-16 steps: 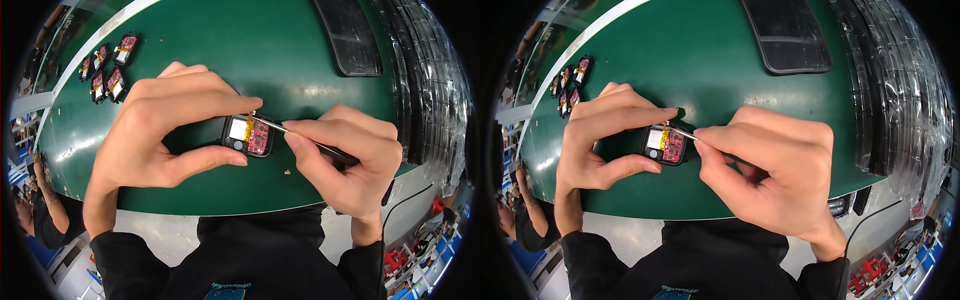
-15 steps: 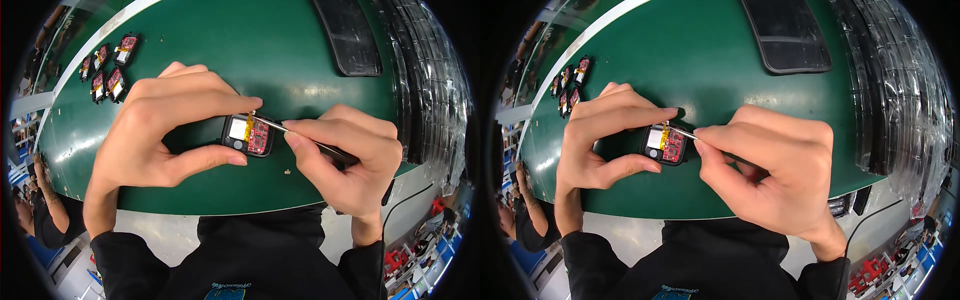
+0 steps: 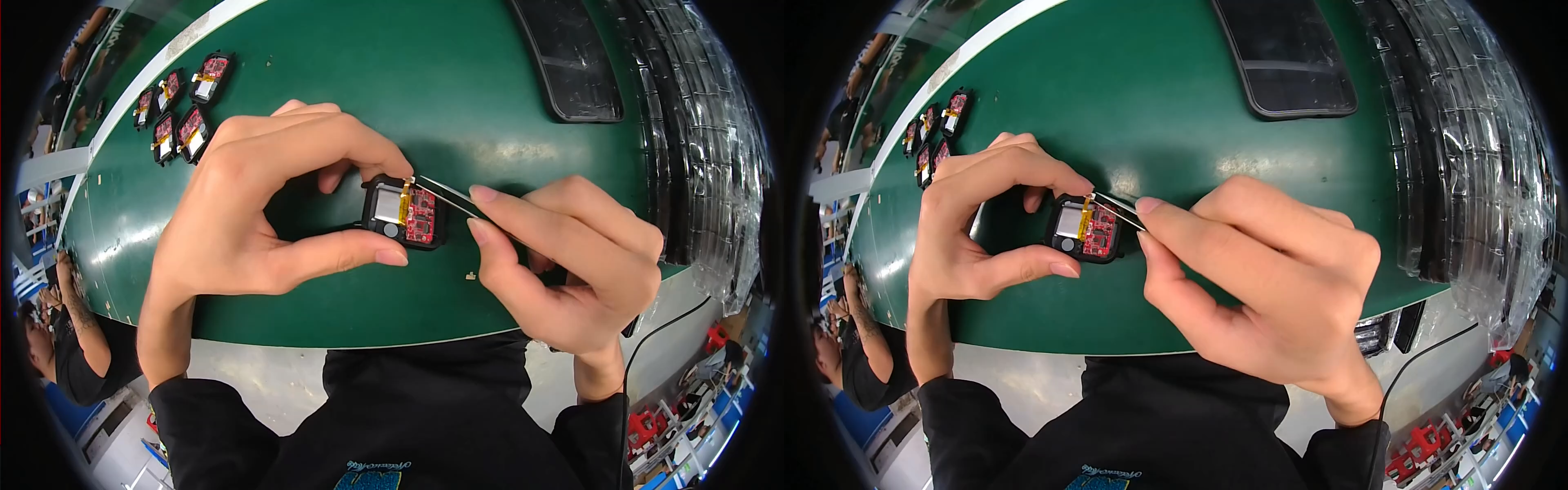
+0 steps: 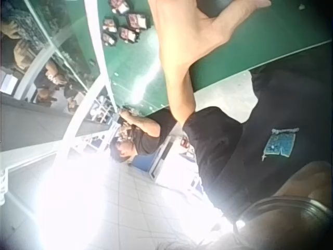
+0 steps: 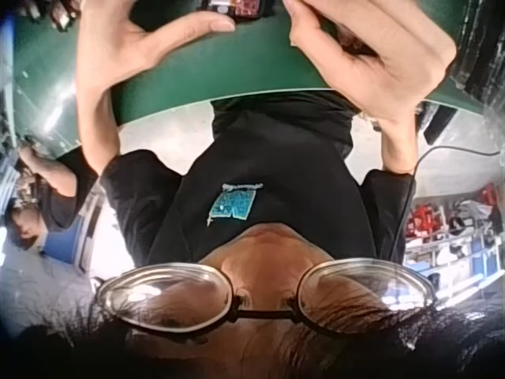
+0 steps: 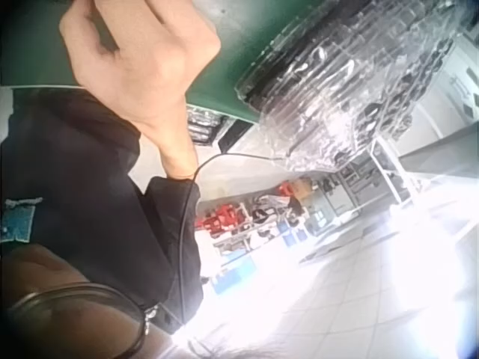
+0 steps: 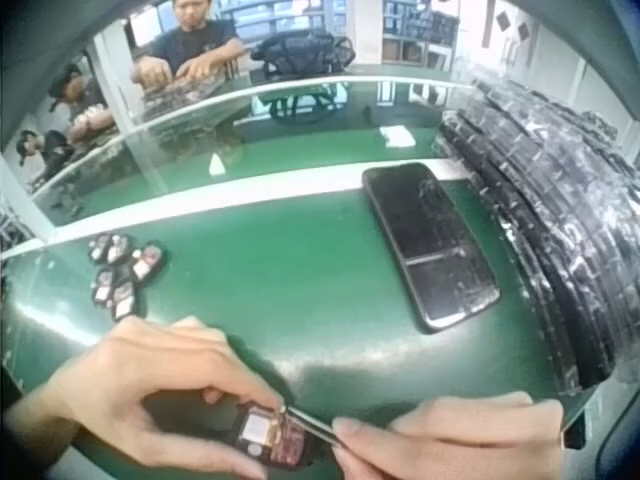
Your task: Assemble internal components of smartwatches using tweezers on a factory production line.
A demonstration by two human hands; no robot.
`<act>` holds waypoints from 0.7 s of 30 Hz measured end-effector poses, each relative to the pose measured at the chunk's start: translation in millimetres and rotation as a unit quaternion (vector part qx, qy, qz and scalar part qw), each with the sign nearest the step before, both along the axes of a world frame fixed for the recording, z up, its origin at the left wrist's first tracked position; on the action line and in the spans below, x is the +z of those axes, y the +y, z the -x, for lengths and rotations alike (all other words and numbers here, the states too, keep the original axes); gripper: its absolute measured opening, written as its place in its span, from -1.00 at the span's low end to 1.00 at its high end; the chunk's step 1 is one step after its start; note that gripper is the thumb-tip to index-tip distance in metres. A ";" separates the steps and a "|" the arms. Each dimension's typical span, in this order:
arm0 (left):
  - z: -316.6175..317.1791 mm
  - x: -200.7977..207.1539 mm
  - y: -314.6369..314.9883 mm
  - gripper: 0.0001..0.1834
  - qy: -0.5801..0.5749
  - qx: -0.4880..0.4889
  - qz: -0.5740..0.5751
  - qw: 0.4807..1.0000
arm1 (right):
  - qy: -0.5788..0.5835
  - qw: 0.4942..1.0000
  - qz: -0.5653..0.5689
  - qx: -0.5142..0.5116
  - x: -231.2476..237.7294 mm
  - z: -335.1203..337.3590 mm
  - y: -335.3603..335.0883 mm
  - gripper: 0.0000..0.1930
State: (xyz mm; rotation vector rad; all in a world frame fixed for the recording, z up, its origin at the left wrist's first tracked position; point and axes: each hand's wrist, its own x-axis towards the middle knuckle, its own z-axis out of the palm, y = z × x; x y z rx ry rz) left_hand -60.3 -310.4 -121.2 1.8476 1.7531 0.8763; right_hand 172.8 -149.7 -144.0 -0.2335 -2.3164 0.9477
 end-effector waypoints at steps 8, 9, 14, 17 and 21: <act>2.4 -2.0 0.3 -0.31 0.002 -0.012 -0.002 1.000 | 0.062 0.996 -0.051 0.024 -15.8 6.0 -0.1 -0.70; 2.9 -2.3 0.2 -0.31 0.002 -0.011 -0.001 1.000 | 0.045 0.998 -0.032 0.023 -13.7 5.5 -0.9 -0.71; 8.5 -5.7 0.9 -0.30 -0.037 -0.043 -0.002 0.998 | -0.014 1.000 0.004 0.027 3.4 2.7 1.4 -0.76; 8.4 -7.3 0.3 -0.29 -0.029 -0.047 0.004 0.998 | -0.062 0.996 0.063 0.035 4.3 1.2 2.5 -0.78; 9.7 -10.0 0.9 -0.27 -0.031 -0.051 -0.005 0.998 | -0.062 0.995 0.072 0.038 1.8 2.1 3.2 -0.78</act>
